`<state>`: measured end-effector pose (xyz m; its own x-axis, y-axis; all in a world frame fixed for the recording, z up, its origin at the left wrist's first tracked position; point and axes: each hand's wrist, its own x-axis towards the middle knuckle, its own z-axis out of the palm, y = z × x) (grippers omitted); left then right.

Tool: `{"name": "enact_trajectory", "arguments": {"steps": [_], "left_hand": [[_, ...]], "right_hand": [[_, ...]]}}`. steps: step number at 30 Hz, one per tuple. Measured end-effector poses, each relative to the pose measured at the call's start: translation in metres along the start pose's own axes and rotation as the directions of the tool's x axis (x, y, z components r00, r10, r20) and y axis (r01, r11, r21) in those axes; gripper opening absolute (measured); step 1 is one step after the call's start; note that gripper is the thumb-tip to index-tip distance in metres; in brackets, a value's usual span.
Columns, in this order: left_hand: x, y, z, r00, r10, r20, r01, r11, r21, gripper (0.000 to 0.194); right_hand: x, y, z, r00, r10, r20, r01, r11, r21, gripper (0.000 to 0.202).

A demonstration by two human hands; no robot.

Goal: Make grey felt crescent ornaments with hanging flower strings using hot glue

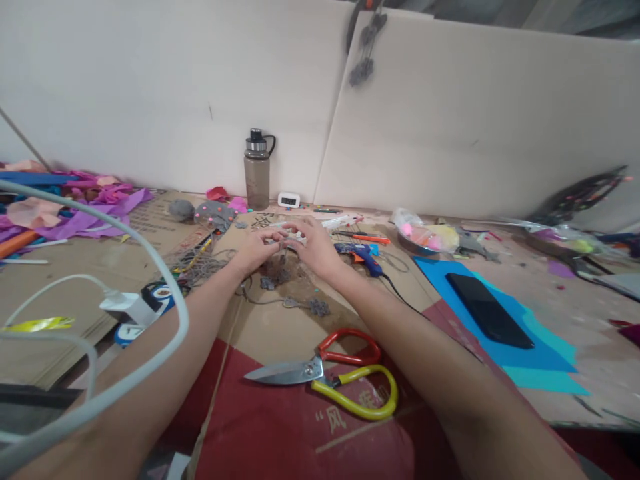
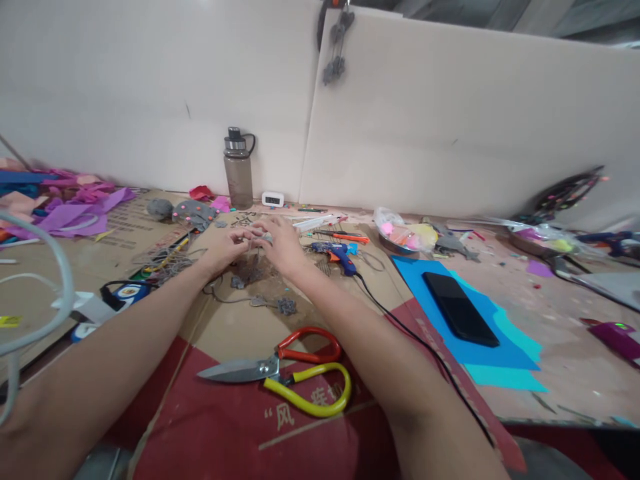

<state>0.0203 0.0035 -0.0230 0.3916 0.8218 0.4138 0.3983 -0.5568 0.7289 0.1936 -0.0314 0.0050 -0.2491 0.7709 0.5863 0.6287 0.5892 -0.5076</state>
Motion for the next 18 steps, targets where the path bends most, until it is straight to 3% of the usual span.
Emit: {"name": "enact_trajectory", "arguments": {"steps": [5,9,12,15,18], "left_hand": [[0.0,-0.002,0.002,1.0,0.01,0.002,-0.01,1.0,0.003,0.021],[-0.002,0.001,0.003,0.997,-0.08,0.025,0.08,0.997,-0.022,0.028],[-0.001,0.001,0.004,0.986,-0.164,0.008,0.161,0.958,-0.239,0.039],[0.002,0.0,0.003,0.973,-0.232,-0.025,0.187,0.842,-0.506,0.046],[0.003,0.004,0.002,0.957,-0.291,-0.014,0.21,0.723,-0.658,0.044]], "right_hand": [[0.002,0.002,0.007,0.999,0.005,0.045,-0.005,1.0,0.002,0.007],[0.0,0.014,0.013,0.986,0.165,-0.017,-0.163,0.983,0.086,0.006],[-0.003,0.023,0.016,0.957,0.29,-0.027,-0.283,0.948,0.148,0.007],[-0.004,0.027,0.018,0.928,0.372,-0.02,-0.359,0.907,0.22,0.006],[-0.003,0.029,0.021,0.909,0.416,-0.03,-0.385,0.864,0.324,0.006]]}}
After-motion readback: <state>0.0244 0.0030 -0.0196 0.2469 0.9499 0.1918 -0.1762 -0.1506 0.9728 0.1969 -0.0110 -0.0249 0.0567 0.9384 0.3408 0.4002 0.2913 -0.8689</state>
